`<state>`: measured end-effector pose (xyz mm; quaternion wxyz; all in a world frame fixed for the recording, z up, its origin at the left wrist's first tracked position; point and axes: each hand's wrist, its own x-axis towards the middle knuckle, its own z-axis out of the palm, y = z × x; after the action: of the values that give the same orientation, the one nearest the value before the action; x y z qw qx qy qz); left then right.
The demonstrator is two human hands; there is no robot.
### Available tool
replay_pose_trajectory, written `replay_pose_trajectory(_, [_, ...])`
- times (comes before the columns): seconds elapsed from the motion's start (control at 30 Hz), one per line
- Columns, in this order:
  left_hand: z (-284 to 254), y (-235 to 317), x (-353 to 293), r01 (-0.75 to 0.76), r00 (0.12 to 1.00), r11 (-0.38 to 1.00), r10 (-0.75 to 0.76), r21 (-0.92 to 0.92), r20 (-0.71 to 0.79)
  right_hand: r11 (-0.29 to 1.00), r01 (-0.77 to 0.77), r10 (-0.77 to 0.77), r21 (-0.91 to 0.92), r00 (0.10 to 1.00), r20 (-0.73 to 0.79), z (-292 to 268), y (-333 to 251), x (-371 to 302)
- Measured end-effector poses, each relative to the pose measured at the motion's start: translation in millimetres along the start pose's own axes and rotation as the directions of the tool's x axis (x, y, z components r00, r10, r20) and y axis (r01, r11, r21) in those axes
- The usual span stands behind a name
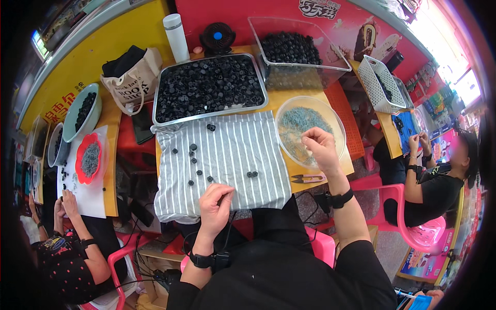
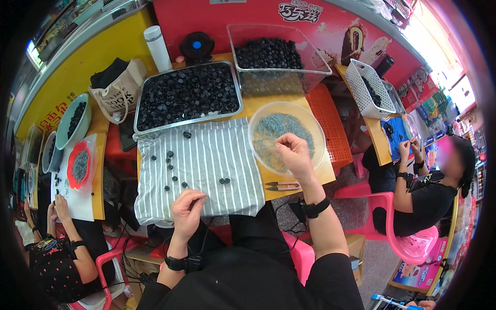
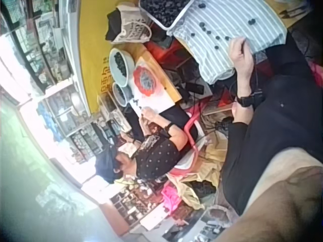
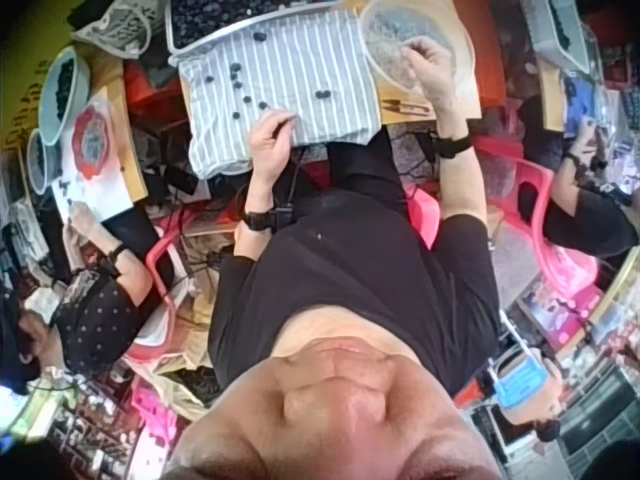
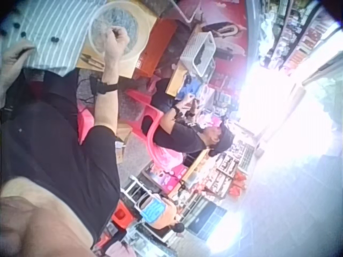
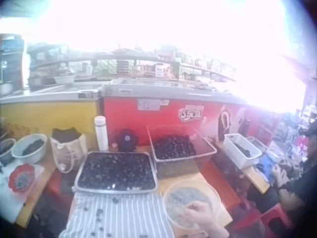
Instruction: Assembling or sorting small black plastic components on a table.
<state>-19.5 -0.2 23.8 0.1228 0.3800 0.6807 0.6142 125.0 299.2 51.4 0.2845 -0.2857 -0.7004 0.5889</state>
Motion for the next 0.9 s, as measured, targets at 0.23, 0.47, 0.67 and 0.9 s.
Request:
replay_pose_trajectory(0.23, [-1.0,-0.3,-0.3,0.006,1.000,1.000,-0.006,-0.007,0.006,0.996,0.038,-0.038,-0.078,0.999,0.000,3.6,-8.7,-3.6])
replay_pose_trajectory(0.47, [25.1,55.9,15.4,-0.021,0.999,0.980,0.027,-0.196,0.025,0.980,-0.055,-0.002,0.191,0.957,0.289,64.4,-54.7,-71.4])
replay_pose_trajectory(0.67, [33.0,42.0,13.6,-0.008,0.995,0.978,0.028,-0.208,0.094,0.885,-0.254,0.091,0.389,0.916,0.390,84.7,-48.7,-96.4])
replay_pose_trajectory(0.9, [36.8,20.3,9.6,0.264,0.964,0.913,-0.238,-0.309,0.121,0.760,0.610,-0.527,-0.225,0.780,0.338,95.3,-40.4,-81.7])
